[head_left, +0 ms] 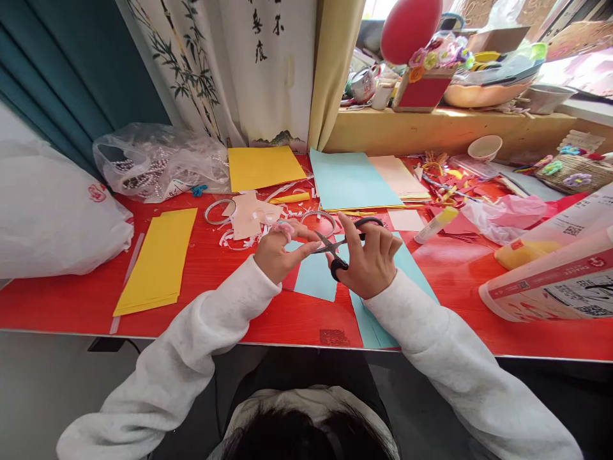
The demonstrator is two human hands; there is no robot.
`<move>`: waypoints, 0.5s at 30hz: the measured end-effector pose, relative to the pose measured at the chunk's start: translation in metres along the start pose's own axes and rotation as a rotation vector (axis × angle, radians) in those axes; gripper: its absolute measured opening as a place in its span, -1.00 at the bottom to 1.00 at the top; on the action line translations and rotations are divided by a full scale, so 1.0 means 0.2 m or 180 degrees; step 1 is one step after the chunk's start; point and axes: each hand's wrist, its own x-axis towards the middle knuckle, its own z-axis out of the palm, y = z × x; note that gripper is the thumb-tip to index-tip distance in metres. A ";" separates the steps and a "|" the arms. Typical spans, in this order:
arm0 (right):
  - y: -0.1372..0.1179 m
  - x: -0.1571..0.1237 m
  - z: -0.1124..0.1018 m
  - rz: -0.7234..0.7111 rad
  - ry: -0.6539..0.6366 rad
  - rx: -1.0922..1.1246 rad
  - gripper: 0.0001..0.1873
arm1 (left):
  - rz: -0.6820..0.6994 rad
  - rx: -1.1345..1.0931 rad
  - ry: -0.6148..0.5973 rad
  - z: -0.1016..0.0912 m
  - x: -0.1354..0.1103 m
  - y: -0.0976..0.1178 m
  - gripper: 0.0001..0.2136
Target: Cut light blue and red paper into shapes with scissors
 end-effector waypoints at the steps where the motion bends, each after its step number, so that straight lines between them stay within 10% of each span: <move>1: 0.00 0.00 0.00 -0.0011 0.0022 -0.0004 -0.27 | -0.0029 0.0005 -0.0003 0.00 0.00 0.00 -0.87; 15: 0.01 0.00 0.02 0.0075 0.0167 0.0076 -0.26 | -0.1129 -0.0467 -0.0261 -0.01 -0.02 -0.03 -0.76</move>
